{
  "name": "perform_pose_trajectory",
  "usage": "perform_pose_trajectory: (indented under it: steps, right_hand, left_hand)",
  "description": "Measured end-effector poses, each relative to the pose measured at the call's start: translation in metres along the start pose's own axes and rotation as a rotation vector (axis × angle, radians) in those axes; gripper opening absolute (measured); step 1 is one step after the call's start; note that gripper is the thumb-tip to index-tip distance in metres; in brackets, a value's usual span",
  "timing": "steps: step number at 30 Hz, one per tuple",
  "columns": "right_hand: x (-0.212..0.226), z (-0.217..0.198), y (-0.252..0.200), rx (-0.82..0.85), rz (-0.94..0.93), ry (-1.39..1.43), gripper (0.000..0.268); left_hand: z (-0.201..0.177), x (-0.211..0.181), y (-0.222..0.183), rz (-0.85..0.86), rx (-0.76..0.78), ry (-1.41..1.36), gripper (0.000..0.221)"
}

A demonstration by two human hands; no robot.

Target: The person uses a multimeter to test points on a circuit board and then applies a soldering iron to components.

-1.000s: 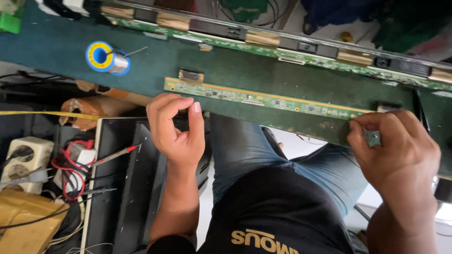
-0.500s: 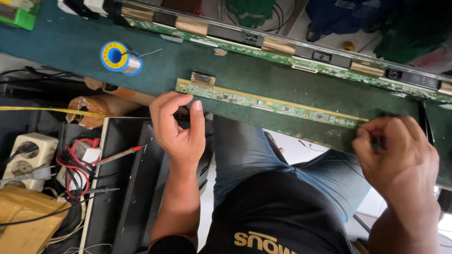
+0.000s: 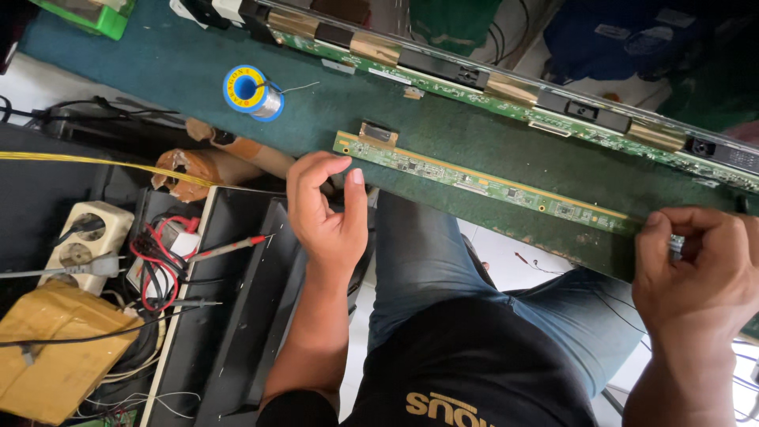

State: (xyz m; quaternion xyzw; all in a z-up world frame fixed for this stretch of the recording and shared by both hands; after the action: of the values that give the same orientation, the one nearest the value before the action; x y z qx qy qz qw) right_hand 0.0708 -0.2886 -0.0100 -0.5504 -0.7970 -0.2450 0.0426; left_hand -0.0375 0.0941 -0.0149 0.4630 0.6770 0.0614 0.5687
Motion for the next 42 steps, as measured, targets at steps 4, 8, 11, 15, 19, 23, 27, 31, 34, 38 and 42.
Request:
perform_pose_trajectory:
  steps: [4, 8, 11, 15, 19, 23, 27, 31, 34, 38, 42]
  right_hand:
    - [0.002, -0.003, 0.011, -0.051, -0.228, -0.046, 0.012]
    - [0.006, -0.005, 0.013, -0.083, -0.328, -0.017, 0.007]
    - [0.0, -0.007, 0.007, -0.082, -0.342, -0.046, 0.002]
    - [0.004, -0.011, -0.002, -0.07, -0.328, -0.052, 0.009]
    - [0.047, -0.011, 0.001, -0.011, -0.357, -0.007, 0.019]
    - [0.08, -0.002, 0.003, 0.062, -0.345, -0.022, 0.033]
    - [0.108, -0.007, -0.005, 0.059, -0.497, 0.112, 0.038]
    - [0.069, -0.023, -0.028, -0.067, -0.429, 0.189, 0.024]
    - [0.031, -0.04, -0.036, -0.153, -0.286, 0.194, 0.013]
    - [0.009, -0.051, -0.044, -0.183, -0.262, 0.119, 0.015]
    - [0.022, -0.049, -0.044, -0.126, -0.347, 0.07, 0.022]
  left_hand:
    - [0.0, 0.001, -0.001, 0.002, -0.012, 0.004, 0.011]
    - [0.0, 0.001, -0.001, 0.005, -0.011, 0.001, 0.011]
    - [-0.001, 0.0, -0.001, 0.011, -0.008, -0.003, 0.012]
    - [-0.001, 0.0, -0.002, 0.016, 0.009, 0.01, 0.014]
    - [0.002, -0.01, -0.002, 0.125, 0.02, 0.081, 0.009]
    - [0.019, -0.038, 0.001, 0.335, 0.278, 0.192, 0.027]
    - [0.029, -0.045, 0.007, 0.486, 0.47, 0.399, 0.048]
    - [0.027, -0.036, 0.003, 0.503, 0.509, 0.41, 0.043]
    - [0.026, -0.033, -0.002, 0.439, 0.551, 0.423, 0.046]
    - [0.031, -0.037, -0.01, 0.469, 0.532, 0.467, 0.057]
    - [0.035, -0.034, -0.018, 0.434, 0.524, 0.435, 0.06]
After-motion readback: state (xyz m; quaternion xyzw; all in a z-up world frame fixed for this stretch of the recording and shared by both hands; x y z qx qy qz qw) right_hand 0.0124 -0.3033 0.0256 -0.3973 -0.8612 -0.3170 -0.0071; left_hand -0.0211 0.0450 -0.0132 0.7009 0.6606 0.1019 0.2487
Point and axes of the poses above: each hand's wrist, its own y-axis towards the middle knuckle, its own z-axis out of the palm, x = y × z, the point moved 3 cm from there along y, towards the middle knuckle, and after that the axes turned 3 degrees about y, right-handed, at the moved point
